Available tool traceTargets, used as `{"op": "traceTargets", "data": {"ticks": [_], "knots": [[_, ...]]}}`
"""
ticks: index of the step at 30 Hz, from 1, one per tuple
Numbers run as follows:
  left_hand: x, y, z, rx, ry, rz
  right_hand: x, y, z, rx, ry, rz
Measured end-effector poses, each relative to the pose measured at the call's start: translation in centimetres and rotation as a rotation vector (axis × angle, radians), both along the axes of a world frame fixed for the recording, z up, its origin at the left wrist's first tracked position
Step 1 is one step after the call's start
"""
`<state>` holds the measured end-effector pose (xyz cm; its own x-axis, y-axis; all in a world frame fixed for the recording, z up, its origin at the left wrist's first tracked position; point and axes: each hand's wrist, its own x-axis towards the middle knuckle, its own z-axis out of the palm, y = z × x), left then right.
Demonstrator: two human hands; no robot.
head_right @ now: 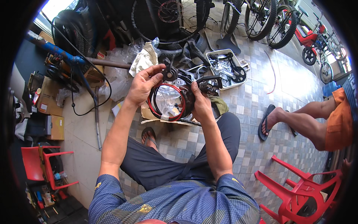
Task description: The person works on a white bicycle frame, handling the headset area and later sitting on the floor to unpack and organize brake cables and levers. The person moves between standing and sitting positions while handling parts and tools in a cluttered workshop.
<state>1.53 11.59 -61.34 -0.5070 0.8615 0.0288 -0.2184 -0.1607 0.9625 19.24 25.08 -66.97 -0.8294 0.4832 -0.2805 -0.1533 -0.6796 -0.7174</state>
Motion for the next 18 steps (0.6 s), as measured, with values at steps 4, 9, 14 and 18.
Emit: {"op": "traceTargets", "data": {"ticks": [4,9,14,18], "knots": [[-0.7,-0.4,0.0,0.096,-0.169,0.059,0.8,1.0,-0.3,-0.005,0.089,0.08],[-1.4,-0.8,-0.4,0.228,-0.238,0.063,1.6,0.4,0.6,0.011,0.17,0.154],[-1.6,-1.2,-0.1,0.242,-0.256,0.048,1.2,0.4,0.9,0.084,0.181,0.091],[-2.1,-1.7,0.0,0.202,-0.136,-0.094,0.8,0.9,2.0,0.116,0.153,-0.006]]}}
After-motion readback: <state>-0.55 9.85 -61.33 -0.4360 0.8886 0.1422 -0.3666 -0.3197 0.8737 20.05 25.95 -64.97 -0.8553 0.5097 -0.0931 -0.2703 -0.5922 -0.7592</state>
